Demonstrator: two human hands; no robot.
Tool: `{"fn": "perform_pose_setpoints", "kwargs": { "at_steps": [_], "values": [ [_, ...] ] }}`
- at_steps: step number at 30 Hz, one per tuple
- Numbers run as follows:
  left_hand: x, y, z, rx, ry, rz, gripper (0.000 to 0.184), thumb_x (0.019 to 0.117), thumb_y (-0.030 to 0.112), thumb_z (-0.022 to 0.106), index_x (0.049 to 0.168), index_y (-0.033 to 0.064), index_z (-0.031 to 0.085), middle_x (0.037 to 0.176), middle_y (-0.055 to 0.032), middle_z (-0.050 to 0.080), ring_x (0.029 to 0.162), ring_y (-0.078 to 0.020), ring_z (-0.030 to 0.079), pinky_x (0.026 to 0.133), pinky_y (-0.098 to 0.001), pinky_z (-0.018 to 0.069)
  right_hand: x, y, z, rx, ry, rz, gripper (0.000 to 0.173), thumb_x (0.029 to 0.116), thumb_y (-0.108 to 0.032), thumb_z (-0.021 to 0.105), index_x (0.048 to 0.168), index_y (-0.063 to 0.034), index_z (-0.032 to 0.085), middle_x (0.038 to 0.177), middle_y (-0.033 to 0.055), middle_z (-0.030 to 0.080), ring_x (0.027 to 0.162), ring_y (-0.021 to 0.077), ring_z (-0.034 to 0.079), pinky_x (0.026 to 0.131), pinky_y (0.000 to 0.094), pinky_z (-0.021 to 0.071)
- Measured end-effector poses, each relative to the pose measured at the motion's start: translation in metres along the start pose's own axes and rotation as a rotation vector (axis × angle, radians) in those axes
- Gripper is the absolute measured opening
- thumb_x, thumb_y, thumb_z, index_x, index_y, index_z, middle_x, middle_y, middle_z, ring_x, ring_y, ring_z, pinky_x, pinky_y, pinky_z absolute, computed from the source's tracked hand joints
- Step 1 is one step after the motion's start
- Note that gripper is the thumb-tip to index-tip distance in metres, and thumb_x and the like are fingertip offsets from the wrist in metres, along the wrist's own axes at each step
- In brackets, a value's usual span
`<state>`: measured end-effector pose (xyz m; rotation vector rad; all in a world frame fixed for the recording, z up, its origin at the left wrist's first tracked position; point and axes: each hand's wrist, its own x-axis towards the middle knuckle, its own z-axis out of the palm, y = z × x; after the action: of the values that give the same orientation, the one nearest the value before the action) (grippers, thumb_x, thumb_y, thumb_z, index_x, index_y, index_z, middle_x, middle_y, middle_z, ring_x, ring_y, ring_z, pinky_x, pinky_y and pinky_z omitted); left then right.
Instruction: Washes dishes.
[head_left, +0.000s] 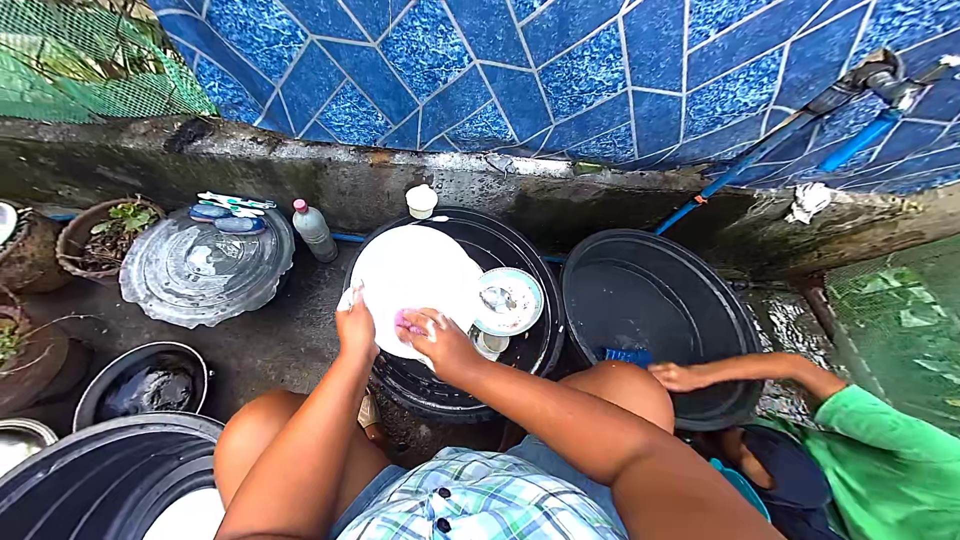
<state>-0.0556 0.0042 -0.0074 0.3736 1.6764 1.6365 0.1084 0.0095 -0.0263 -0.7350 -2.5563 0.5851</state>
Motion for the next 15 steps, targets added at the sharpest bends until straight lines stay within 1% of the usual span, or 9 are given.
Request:
{"fn": "perform_pose_setpoints", "kwargs": {
  "at_steps": [2,5,8,10,13,15],
  "values": [
    [0.000,-0.001,-0.001,0.037,-0.007,0.004,0.036,0.1107,0.032,0.044,0.113,0.0013,0.063,0.091,-0.0077,0.064,0.079,-0.0123,0.064,0.076,-0.0331,0.0553,-0.016,0.011,-0.003,-0.019,0.020,-0.059,0.043,0.0920,0.008,0.056,0.127,-0.0095,0.073,0.137,0.0209,0.065,0.128,0.0452,0.060,0.103,0.0595,0.0505],
    [-0.006,-0.007,0.002,0.074,-0.064,-0.004,0.037,0.1105,0.032,0.044,0.113,0.0012,0.063,0.090,-0.0081,0.064,0.078,-0.0121,0.064,0.075,-0.0329,0.0556,-0.007,0.012,0.002,-0.037,-0.012,-0.040,0.043,0.0954,0.005,0.054,0.131,-0.0115,0.072,0.140,0.0201,0.063,0.131,0.0439,0.058,0.106,0.0582,0.0487],
    [-0.007,-0.005,0.004,0.030,-0.082,-0.016,0.037,0.1106,0.033,0.043,0.114,0.0015,0.063,0.090,-0.0081,0.066,0.078,-0.0123,0.066,0.075,-0.0331,0.0576,0.008,0.008,0.011,-0.060,0.078,-0.029,0.044,0.0930,0.006,0.057,0.128,-0.0135,0.074,0.139,0.0184,0.064,0.130,0.0429,0.059,0.106,0.0584,0.0487],
    [-0.005,-0.002,0.001,0.025,-0.065,-0.010,0.037,0.1107,0.034,0.043,0.113,0.0026,0.063,0.089,-0.0072,0.065,0.078,-0.0117,0.065,0.074,-0.0330,0.0570,-0.002,0.005,0.008,-0.056,0.069,-0.055,0.045,0.0923,0.007,0.057,0.129,-0.0137,0.073,0.139,0.0188,0.064,0.130,0.0439,0.059,0.105,0.0595,0.0492],
    [-0.004,-0.001,0.000,0.056,-0.062,-0.031,0.039,0.1106,0.035,0.043,0.115,0.0022,0.063,0.094,-0.0095,0.065,0.082,-0.0141,0.065,0.077,-0.0358,0.0560,-0.016,0.001,0.001,-0.059,0.035,-0.078,0.043,0.0936,0.006,0.056,0.129,-0.0127,0.073,0.137,0.0198,0.066,0.126,0.0445,0.061,0.102,0.0607,0.0509],
    [-0.008,-0.003,0.001,0.078,-0.084,-0.053,0.040,0.1104,0.036,0.043,0.118,0.0019,0.063,0.099,-0.0112,0.065,0.085,-0.0156,0.064,0.080,-0.0377,0.0553,-0.010,-0.001,0.003,-0.069,0.035,-0.029,0.045,0.0929,0.006,0.056,0.129,-0.0145,0.073,0.138,0.0184,0.065,0.127,0.0436,0.061,0.101,0.0605,0.0511]
  ]
}}
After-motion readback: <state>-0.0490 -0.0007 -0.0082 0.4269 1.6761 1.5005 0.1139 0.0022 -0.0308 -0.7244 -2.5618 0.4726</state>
